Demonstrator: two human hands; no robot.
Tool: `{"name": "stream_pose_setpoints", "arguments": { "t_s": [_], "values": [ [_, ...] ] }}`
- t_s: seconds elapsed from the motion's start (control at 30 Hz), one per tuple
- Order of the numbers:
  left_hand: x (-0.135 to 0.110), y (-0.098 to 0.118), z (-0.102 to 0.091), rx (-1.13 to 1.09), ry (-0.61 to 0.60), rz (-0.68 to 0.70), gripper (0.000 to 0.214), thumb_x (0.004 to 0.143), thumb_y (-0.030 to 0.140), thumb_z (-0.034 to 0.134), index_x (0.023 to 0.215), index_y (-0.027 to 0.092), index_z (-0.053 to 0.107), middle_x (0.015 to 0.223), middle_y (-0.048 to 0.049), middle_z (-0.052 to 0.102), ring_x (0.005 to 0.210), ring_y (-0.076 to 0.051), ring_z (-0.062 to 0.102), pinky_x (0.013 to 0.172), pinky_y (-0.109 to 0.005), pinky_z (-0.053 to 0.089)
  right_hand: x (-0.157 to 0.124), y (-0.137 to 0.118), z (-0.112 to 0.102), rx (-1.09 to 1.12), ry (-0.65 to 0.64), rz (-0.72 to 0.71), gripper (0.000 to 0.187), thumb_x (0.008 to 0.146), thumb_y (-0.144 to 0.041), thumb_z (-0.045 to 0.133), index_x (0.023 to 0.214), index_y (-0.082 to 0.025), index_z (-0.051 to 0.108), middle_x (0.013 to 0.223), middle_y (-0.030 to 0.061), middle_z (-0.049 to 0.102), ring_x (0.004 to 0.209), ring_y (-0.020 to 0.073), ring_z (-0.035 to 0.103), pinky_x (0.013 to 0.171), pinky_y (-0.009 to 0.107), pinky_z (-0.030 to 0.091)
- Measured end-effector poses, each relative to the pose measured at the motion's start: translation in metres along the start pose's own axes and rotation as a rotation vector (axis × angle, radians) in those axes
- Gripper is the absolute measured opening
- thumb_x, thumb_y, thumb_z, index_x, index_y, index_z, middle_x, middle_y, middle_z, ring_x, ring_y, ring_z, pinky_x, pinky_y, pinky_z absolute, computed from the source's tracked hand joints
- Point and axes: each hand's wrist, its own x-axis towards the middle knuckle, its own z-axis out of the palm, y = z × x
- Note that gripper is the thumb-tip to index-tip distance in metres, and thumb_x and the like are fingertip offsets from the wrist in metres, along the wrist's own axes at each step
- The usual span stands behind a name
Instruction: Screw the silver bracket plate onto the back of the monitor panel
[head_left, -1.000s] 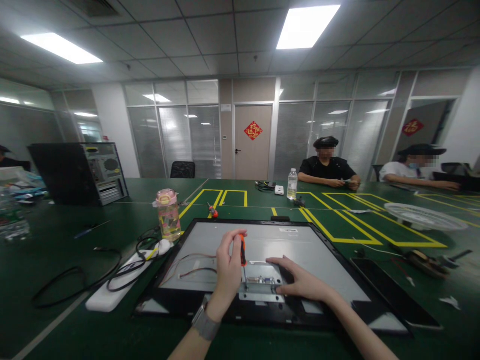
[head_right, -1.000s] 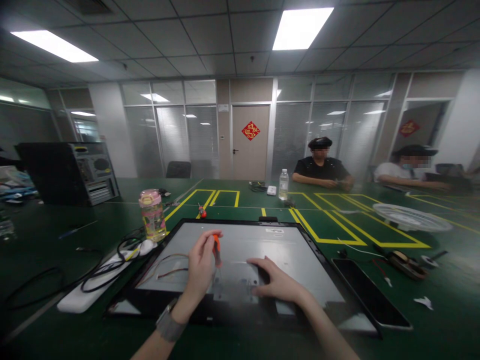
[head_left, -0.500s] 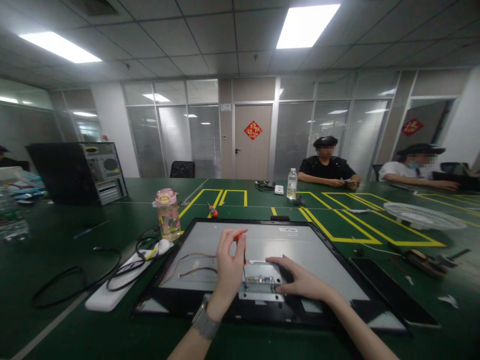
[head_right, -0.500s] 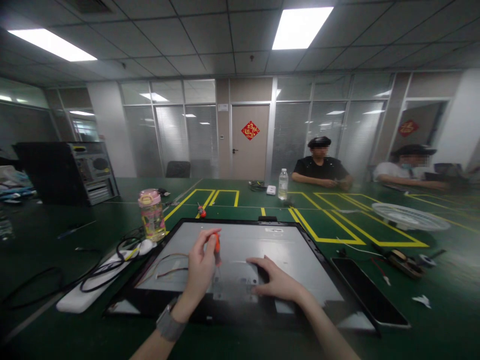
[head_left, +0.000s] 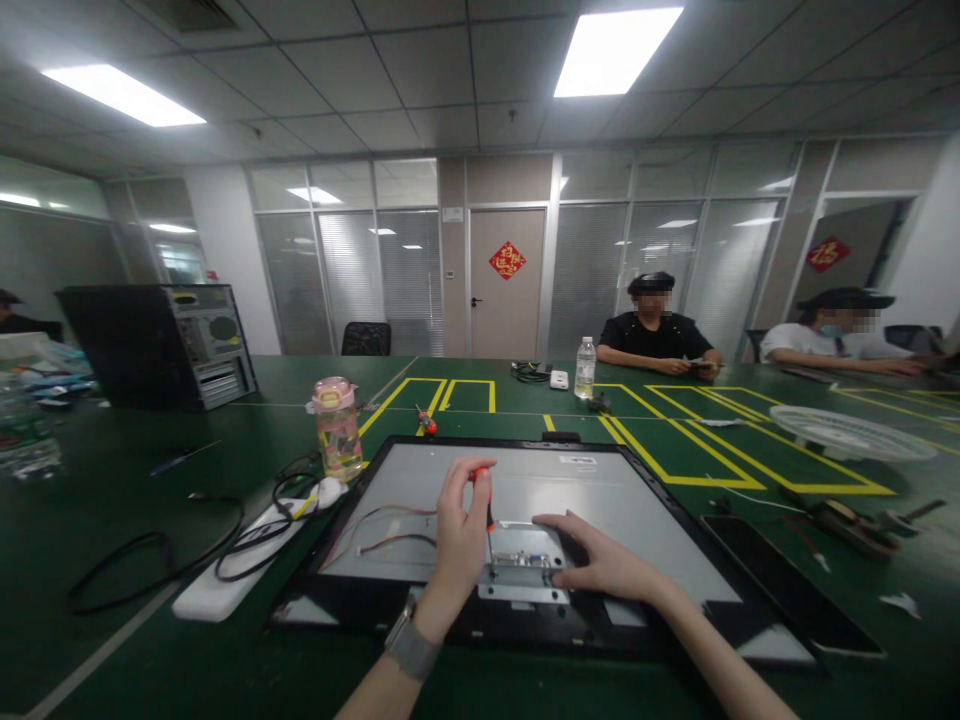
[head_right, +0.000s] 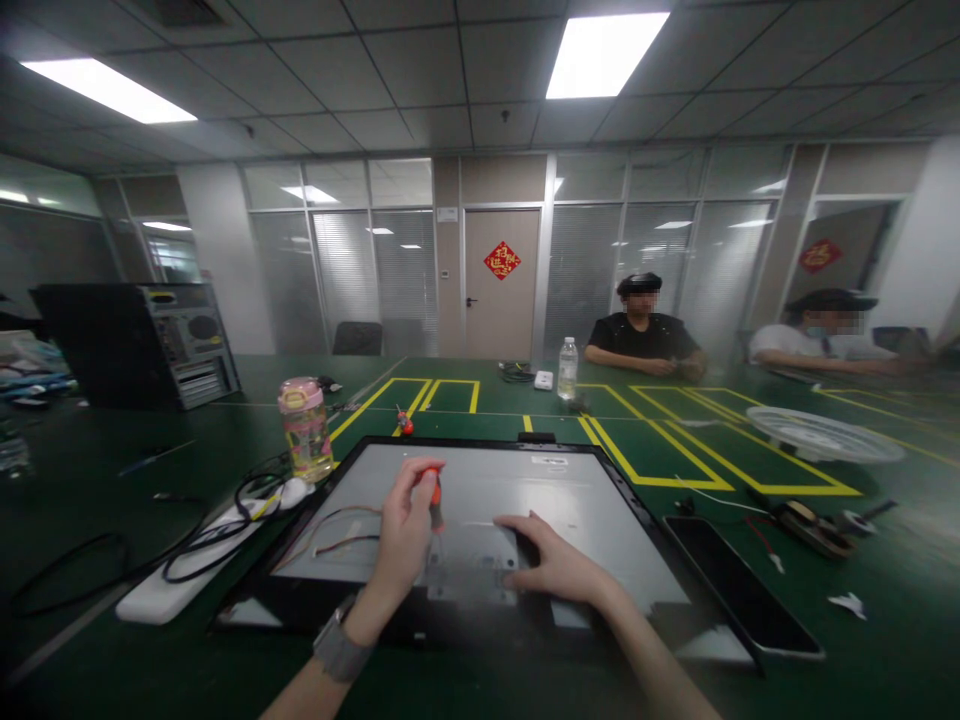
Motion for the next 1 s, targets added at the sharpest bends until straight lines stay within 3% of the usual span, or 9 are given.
{"name": "stream_pose_setpoints", "arguments": {
  "t_s": [0.17,0.37,0.57,0.63,0.77,1.0],
  "values": [
    [0.0011,-0.0001,0.0001,0.042,-0.025,0.042,0.017,0.087,0.032,0.056,0.093,0.020,0.067,0.087,-0.0041,0.061,0.080,-0.017,0.058,0.076,-0.029,0.048,-0.0014,-0.0029,-0.0011,0.003,-0.006,0.003,0.079,0.068,-0.040,0.072,0.139,-0.024,0.044,0.149,0.0076,0.039,0.144,0.0336,0.016,0.117,0.048,0.013],
    [-0.0021,-0.0079,0.0018,-0.097,-0.081,-0.051,0.033,0.094,0.036,0.043,0.112,0.019,0.064,0.092,-0.0082,0.068,0.079,-0.018,0.062,0.070,-0.030,0.051,-0.0017,-0.0017,-0.0007,0.002,-0.003,0.006,0.079,0.067,-0.038,0.072,0.140,-0.024,0.044,0.150,0.0075,0.038,0.144,0.0339,0.014,0.117,0.047,0.013],
    [-0.0006,-0.0068,0.0018,-0.004,-0.056,0.012,0.025,0.082,0.037,0.062,0.099,0.020,0.069,0.089,-0.0056,0.063,0.080,-0.019,0.059,0.075,-0.032,0.051,0.0000,-0.0006,-0.0002,-0.011,0.000,-0.022,0.078,0.068,-0.038,0.072,0.140,-0.022,0.044,0.149,0.0084,0.040,0.143,0.0338,0.018,0.117,0.048,0.013],
    [0.0000,-0.0055,0.0007,0.022,-0.048,0.034,0.022,0.083,0.037,0.061,0.096,0.021,0.070,0.094,-0.0058,0.062,0.084,-0.020,0.059,0.079,-0.033,0.050,0.0004,0.0004,-0.0001,-0.011,0.000,-0.021,0.078,0.068,-0.039,0.072,0.139,-0.023,0.044,0.149,0.0078,0.040,0.143,0.0340,0.017,0.117,0.048,0.012],
    [0.0000,-0.0045,-0.0004,-0.062,-0.085,-0.005,0.031,0.093,0.034,0.043,0.103,0.020,0.068,0.099,-0.0078,0.065,0.093,-0.021,0.060,0.082,-0.033,0.049,0.0000,0.0008,0.0000,-0.005,0.000,-0.004,0.079,0.067,-0.040,0.072,0.139,-0.023,0.044,0.149,0.0074,0.039,0.144,0.0347,0.014,0.117,0.048,0.013],
    [-0.0004,-0.0046,0.0004,0.010,-0.034,0.015,0.022,0.083,0.036,0.061,0.096,0.021,0.070,0.088,-0.0047,0.060,0.082,-0.019,0.059,0.071,-0.029,0.051,-0.0001,0.0006,-0.0004,-0.008,-0.004,-0.007,0.080,0.068,-0.039,0.072,0.140,-0.022,0.043,0.149,0.0084,0.039,0.144,0.0342,0.015,0.117,0.047,0.012]
  ]
}}
